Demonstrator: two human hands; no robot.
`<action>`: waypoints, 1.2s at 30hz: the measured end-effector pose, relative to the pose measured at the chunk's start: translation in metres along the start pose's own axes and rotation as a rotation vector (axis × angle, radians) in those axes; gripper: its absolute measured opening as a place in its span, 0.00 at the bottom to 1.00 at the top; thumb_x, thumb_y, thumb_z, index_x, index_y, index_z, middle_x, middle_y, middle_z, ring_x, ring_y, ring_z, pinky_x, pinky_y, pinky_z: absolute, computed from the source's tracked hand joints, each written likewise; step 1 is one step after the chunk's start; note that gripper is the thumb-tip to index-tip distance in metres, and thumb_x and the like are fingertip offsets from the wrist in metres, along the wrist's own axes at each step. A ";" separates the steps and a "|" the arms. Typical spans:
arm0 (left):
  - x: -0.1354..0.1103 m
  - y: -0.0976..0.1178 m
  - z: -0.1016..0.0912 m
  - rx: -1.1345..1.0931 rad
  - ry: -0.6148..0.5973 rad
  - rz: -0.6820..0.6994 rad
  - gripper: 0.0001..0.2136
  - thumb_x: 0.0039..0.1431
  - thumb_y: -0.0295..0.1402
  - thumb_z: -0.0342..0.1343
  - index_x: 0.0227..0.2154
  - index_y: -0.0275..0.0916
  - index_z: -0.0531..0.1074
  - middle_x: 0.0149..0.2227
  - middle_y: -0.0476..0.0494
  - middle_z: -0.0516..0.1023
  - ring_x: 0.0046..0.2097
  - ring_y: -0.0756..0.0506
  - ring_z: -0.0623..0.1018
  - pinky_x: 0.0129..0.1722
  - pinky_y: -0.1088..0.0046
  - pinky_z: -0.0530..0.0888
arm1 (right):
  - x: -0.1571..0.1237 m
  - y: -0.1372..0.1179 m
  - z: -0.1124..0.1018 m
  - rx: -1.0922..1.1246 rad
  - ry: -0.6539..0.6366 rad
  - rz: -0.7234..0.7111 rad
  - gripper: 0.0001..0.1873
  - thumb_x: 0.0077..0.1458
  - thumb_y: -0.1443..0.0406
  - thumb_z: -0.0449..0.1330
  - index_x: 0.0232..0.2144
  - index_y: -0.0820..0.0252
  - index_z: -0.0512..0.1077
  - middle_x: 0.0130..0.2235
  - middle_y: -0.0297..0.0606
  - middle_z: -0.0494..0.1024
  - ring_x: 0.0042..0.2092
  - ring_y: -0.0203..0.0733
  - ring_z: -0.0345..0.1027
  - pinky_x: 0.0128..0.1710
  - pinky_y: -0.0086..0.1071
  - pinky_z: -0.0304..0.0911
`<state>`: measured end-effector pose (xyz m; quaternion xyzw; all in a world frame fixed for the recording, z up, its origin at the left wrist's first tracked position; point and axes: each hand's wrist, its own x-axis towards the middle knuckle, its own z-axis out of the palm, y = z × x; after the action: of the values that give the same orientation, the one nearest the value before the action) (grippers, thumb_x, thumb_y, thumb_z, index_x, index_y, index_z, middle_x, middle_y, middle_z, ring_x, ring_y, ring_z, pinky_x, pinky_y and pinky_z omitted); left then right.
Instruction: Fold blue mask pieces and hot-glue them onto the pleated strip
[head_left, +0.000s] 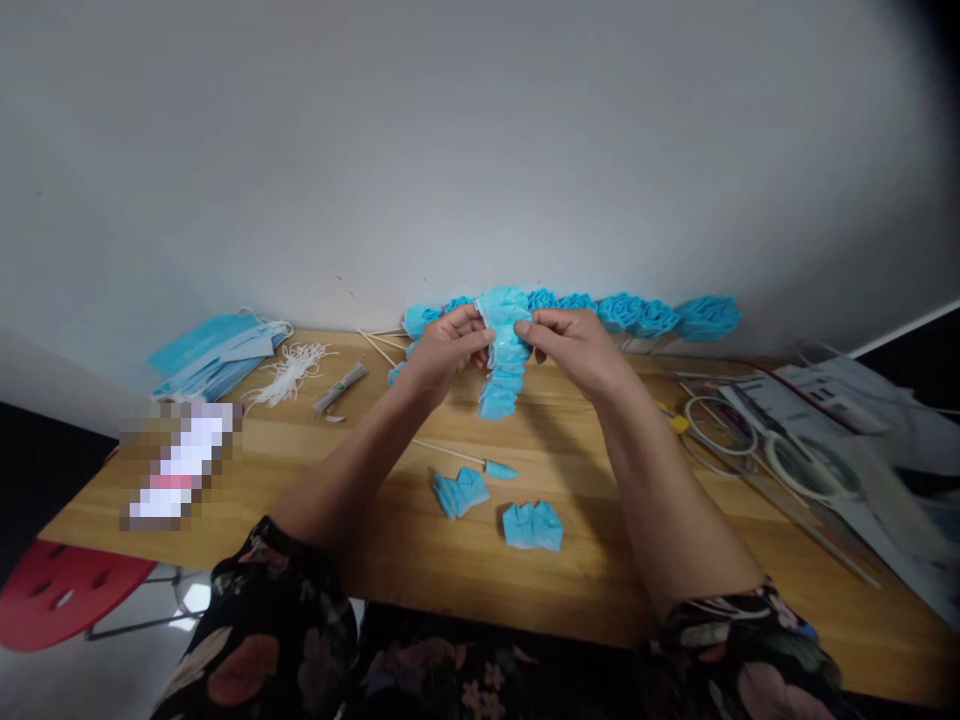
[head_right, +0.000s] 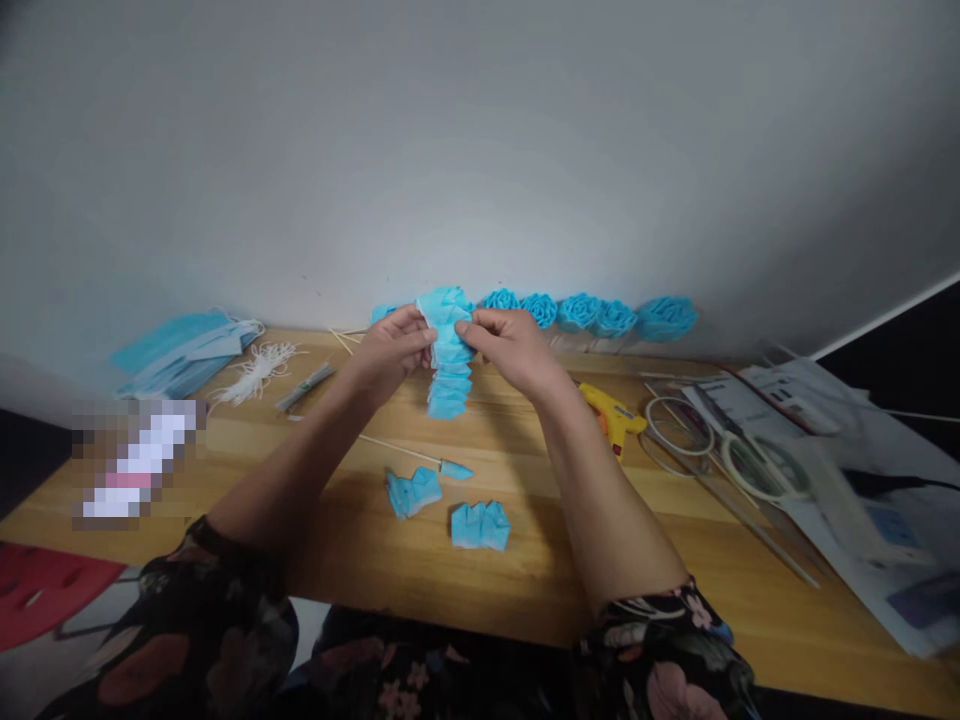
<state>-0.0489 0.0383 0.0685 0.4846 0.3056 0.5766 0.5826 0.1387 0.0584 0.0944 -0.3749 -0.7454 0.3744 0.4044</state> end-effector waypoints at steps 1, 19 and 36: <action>0.000 0.000 -0.001 -0.028 -0.006 -0.004 0.19 0.45 0.37 0.74 0.37 0.37 0.75 0.24 0.53 0.73 0.25 0.53 0.71 0.27 0.75 0.66 | 0.000 -0.001 0.000 0.020 -0.014 0.006 0.21 0.56 0.52 0.61 0.19 0.57 0.65 0.23 0.31 0.66 0.28 0.35 0.59 0.30 0.32 0.56; 0.000 -0.002 -0.004 0.018 -0.002 -0.031 0.25 0.44 0.38 0.75 0.44 0.38 0.73 0.31 0.49 0.76 0.29 0.51 0.73 0.30 0.74 0.69 | 0.000 -0.002 -0.002 0.039 -0.025 0.064 0.22 0.54 0.49 0.64 0.20 0.58 0.69 0.24 0.33 0.70 0.27 0.34 0.61 0.30 0.32 0.57; -0.002 0.002 -0.002 -0.116 0.044 -0.017 0.22 0.46 0.33 0.73 0.44 0.38 0.74 0.32 0.50 0.75 0.28 0.53 0.71 0.30 0.74 0.67 | -0.001 -0.001 -0.003 0.060 -0.101 0.064 0.25 0.58 0.44 0.60 0.25 0.58 0.72 0.28 0.35 0.73 0.31 0.37 0.66 0.30 0.32 0.61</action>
<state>-0.0517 0.0368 0.0697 0.4345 0.2887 0.5989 0.6075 0.1411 0.0581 0.0959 -0.3670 -0.7409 0.4279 0.3650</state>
